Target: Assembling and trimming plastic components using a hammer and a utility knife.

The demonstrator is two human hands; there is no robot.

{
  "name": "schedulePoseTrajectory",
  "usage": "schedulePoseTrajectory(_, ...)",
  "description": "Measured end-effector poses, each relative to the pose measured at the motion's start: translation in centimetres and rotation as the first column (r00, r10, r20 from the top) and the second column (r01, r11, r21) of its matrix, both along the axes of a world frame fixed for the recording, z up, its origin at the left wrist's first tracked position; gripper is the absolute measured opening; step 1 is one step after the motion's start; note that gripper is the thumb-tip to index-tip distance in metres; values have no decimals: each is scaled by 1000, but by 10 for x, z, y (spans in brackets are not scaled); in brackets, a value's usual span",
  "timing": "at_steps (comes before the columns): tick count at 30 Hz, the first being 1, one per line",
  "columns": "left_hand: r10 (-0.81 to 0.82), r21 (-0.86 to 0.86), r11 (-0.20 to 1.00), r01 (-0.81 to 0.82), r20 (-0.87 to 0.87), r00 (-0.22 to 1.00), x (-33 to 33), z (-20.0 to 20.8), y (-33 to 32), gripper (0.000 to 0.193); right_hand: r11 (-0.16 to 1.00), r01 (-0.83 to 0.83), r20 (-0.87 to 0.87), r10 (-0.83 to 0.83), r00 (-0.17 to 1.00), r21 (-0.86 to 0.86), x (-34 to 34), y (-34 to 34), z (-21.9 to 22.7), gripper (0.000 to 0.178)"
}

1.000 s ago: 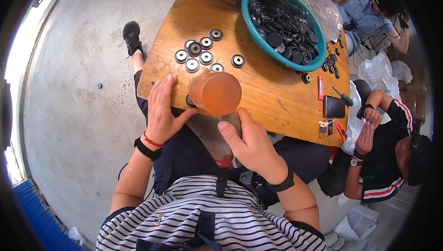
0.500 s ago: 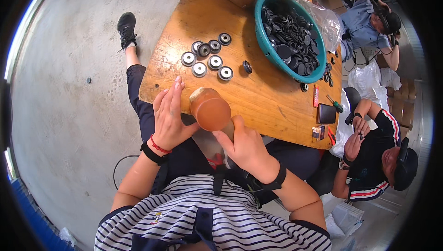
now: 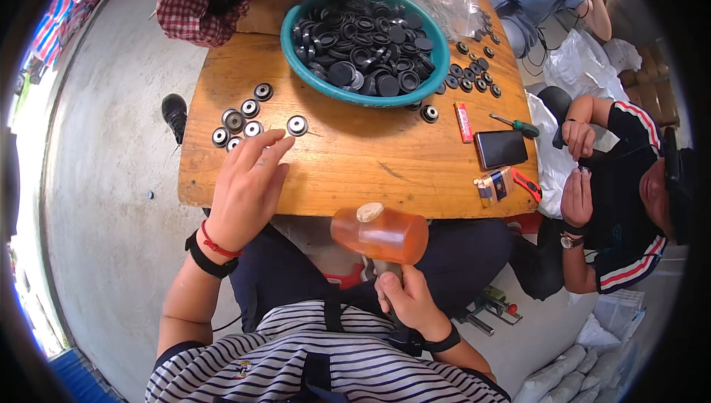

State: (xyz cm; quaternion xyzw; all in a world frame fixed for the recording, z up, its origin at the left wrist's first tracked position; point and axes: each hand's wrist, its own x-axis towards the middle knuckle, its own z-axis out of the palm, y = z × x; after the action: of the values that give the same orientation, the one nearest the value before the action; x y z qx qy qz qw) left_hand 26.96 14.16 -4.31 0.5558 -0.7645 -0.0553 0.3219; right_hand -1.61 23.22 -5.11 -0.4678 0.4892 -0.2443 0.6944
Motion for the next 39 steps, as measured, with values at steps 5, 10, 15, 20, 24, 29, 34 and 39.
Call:
schedulePoseTrajectory(5, -503, 60, 859, 508, -78, 861, -117, -20, -66, 53, 972, 200, 86, -191, 978, -121, -35, 19, 6, 60)
schedulePoseTrajectory(10, -295, 79, 955, 284, 290, 910, -190, -66, -142, 71, 939, 308, 268, -260, 928, -156, -49, 26, 4, 49)
schedulePoseTrajectory(15, -338, 260, 930, 262, 318, 886, -157, -59, -107, 60, 941, 303, 247, -261, 933, -150, -46, 28, -1, 50)
schedulePoseTrajectory(20, -328, -3, 931, 366, 438, 837, -82, -54, -24, 38, 958, 233, 136, -212, 968, -168, -21, 14, 1, 59)
schedulePoseTrajectory(24, -183, 38, 983, 180, 273, 944, -23, -51, 40, 38, 956, 175, 109, -153, 982, -237, 9, 2, 9, 57)
schedulePoseTrajectory(29, 191, 112, 973, -201, 96, 977, 44, -59, 66, 46, 957, -179, -110, 157, 981, -228, 62, -34, 14, 48)
schedulePoseTrajectory(34, 231, 68, 973, -222, -195, 953, 68, -81, 73, 73, 867, -406, -377, 286, 881, -288, 124, -64, 32, 41)
schedulePoseTrajectory(39, 260, -31, 960, -277, -257, 931, 67, -95, 84, 91, 684, -568, -564, 271, 780, -458, 154, -68, 42, 40)
